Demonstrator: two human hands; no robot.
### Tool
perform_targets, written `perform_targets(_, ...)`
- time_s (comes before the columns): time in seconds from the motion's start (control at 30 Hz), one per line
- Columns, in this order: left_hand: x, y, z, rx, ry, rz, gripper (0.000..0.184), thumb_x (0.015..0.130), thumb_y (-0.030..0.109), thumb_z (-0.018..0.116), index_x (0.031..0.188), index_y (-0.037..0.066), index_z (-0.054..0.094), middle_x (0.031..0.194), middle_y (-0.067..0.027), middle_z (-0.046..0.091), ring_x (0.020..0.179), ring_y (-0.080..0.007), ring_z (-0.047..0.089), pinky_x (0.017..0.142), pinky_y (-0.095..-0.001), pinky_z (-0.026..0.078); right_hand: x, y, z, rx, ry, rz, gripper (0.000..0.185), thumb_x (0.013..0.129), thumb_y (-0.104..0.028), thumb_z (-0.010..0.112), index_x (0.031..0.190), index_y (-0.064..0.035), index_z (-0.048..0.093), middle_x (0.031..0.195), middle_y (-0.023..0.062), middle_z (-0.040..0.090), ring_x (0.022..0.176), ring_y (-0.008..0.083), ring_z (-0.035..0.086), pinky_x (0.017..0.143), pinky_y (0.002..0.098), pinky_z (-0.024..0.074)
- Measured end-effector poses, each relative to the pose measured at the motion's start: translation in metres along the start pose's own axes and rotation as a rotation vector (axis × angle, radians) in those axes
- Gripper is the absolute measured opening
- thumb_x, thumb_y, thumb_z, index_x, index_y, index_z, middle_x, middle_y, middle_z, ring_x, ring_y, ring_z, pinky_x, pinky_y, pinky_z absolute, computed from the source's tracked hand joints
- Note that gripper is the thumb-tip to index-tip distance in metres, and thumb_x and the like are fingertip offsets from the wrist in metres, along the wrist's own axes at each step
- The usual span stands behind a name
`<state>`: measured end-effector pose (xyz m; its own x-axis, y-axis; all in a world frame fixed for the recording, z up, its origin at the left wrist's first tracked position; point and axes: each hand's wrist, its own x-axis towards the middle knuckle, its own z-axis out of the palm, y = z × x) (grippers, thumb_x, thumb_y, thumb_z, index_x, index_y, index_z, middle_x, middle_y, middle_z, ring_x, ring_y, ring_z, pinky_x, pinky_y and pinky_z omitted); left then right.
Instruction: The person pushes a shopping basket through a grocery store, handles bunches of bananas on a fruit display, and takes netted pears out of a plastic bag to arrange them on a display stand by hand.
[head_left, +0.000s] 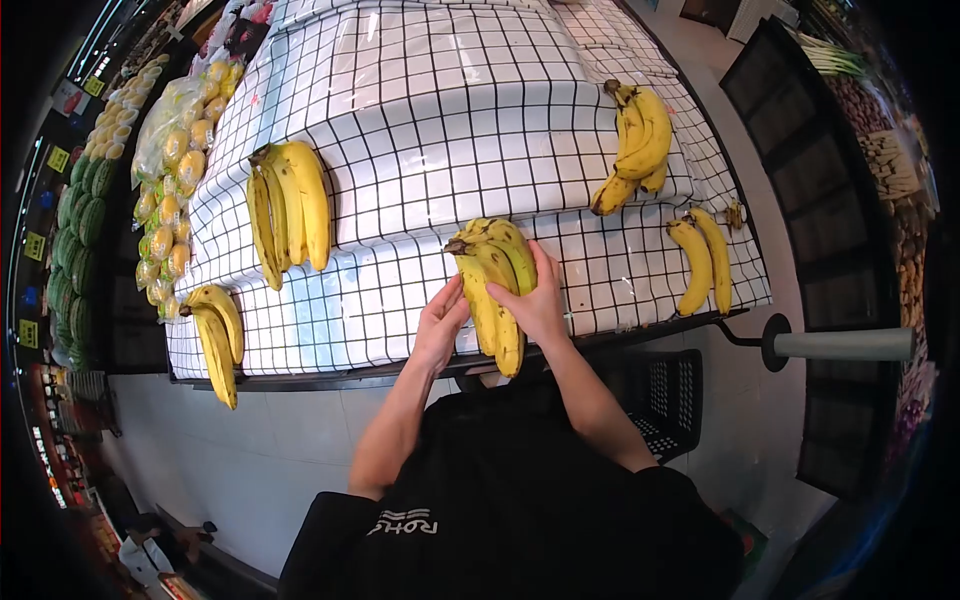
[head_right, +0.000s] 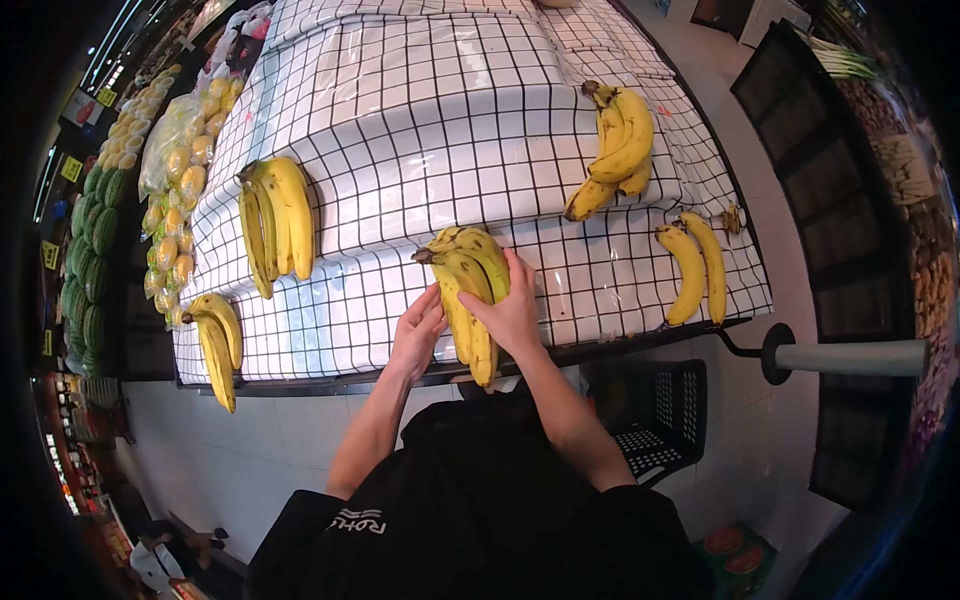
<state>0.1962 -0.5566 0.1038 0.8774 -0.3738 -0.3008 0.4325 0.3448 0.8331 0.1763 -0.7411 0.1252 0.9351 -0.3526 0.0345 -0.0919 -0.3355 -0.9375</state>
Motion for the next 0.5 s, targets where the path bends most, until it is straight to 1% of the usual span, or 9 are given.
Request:
perform_targets(0.13,-0.006,0.009,0.006,-0.091,-0.016,-0.003,0.057,0.098,0.005,0.055,0.148,-0.006,0.031,0.152,-0.0195,0.038,0.138,-0.0258,0.041,0.112,-0.036,0.037,0.005,0.019,0.006,0.02,0.071,-0.157,0.092,0.072,-0.025,0.085,0.143,0.0056,0.036,0.136,0.0216,0.046,0.124,0.0319,0.05,0.104,0.0392,0.0426)
perform_targets(0.2,-0.016,0.016,0.01,-0.087,0.012,0.057,0.054,0.098,0.004,0.056,0.146,-0.006,0.034,0.149,-0.019,0.042,0.137,-0.0263,0.043,0.111,-0.0364,0.039,0.004,0.024,0.008,0.53,-0.025,-0.019,0.09,0.075,-0.021,0.082,0.146,0.0057,0.033,0.137,0.017,0.048,0.122,0.025,0.052,0.101,0.0353,0.0453)
perform_targets(0.23,-0.022,0.021,0.012,-0.06,0.042,0.079,0.051,0.097,0.002,0.056,0.145,-0.005,0.038,0.148,-0.0188,0.044,0.136,-0.0272,0.045,0.111,-0.0373,0.04,0.002,0.01,0.006,0.67,-0.05,-0.009,0.08,0.084,-0.015,0.074,0.148,0.0031,0.031,0.136,0.0129,0.051,0.118,0.0191,0.055,0.098,0.0312,0.0468)
perform_targets(0.27,-0.026,0.025,0.011,-0.063,0.039,0.072,0.051,0.097,0.002,0.056,0.145,-0.005,0.038,0.148,-0.0188,0.044,0.136,-0.0272,0.045,0.111,-0.0373,0.04,-0.003,-0.004,-0.001,0.666,-0.044,-0.004,0.08,0.084,-0.015,0.074,0.148,0.0031,0.031,0.136,0.0129,0.051,0.118,0.0191,0.055,0.098,0.0312,0.0468)
perform_targets(0.33,-0.035,0.035,0.012,0.091,-0.082,0.312,0.05,0.096,0.001,0.057,0.143,-0.004,0.041,0.147,-0.0184,0.045,0.137,-0.0274,0.044,0.11,-0.0375,0.04,-0.009,-0.032,-0.014,0.988,-0.206,0.258,0.068,0.092,-0.014,0.064,0.149,-0.0006,0.031,0.133,0.0108,0.053,0.115,0.0172,0.057,0.096,0.03,0.0485)
perform_targets(0.37,-0.043,0.042,0.017,0.126,-0.102,0.382,0.05,0.095,0.0,0.058,0.142,-0.004,0.043,0.147,-0.0188,0.045,0.137,-0.0278,0.043,0.111,-0.0379,0.039,-0.009,-0.026,-0.013,1.015,-0.254,0.272,0.058,0.097,-0.018,0.057,0.148,-0.0042,0.035,0.131,0.0119,0.055,0.113,0.0181,0.059,0.095,0.0312,0.0508)
perform_targets(0.4,-0.05,0.049,0.022,0.127,-0.101,0.378,0.05,0.095,0.0,0.058,0.142,-0.004,0.043,0.147,-0.0188,0.045,0.137,-0.0278,0.043,0.111,-0.0379,0.039,-0.013,-0.032,-0.012,1.016,-0.252,0.276,0.058,0.097,-0.018,0.057,0.148,-0.0042,0.035,0.131,0.0119,0.055,0.113,0.0181,0.059,0.095,0.0312,0.0508)
perform_targets(0.47,-0.06,0.06,0.028,0.445,-0.127,0.63,0.054,0.092,0.001,0.06,0.143,-0.004,0.042,0.146,-0.0198,0.046,0.138,-0.029,0.042,0.113,-0.0403,0.036,-0.022,-0.061,-0.016,1.439,-0.44,0.61,0.052,0.099,-0.026,0.053,0.145,-0.006,0.038,0.131,0.014,0.055,0.114,0.0218,0.06,0.095,0.0343,0.0525)
perform_targets(0.5,-0.062,0.061,0.026,0.519,-0.118,0.688,0.058,0.088,0.002,0.063,0.143,-0.004,0.043,0.147,-0.022,0.045,0.14,-0.0322,0.04,0.115,-0.043,0.032,-0.028,-0.083,-0.022,1.509,-0.551,0.566,0.048,0.101,-0.032,0.048,0.141,-0.0062,0.043,0.13,0.0156,0.057,0.115,0.0242,0.061,0.095,0.0363,0.0541)
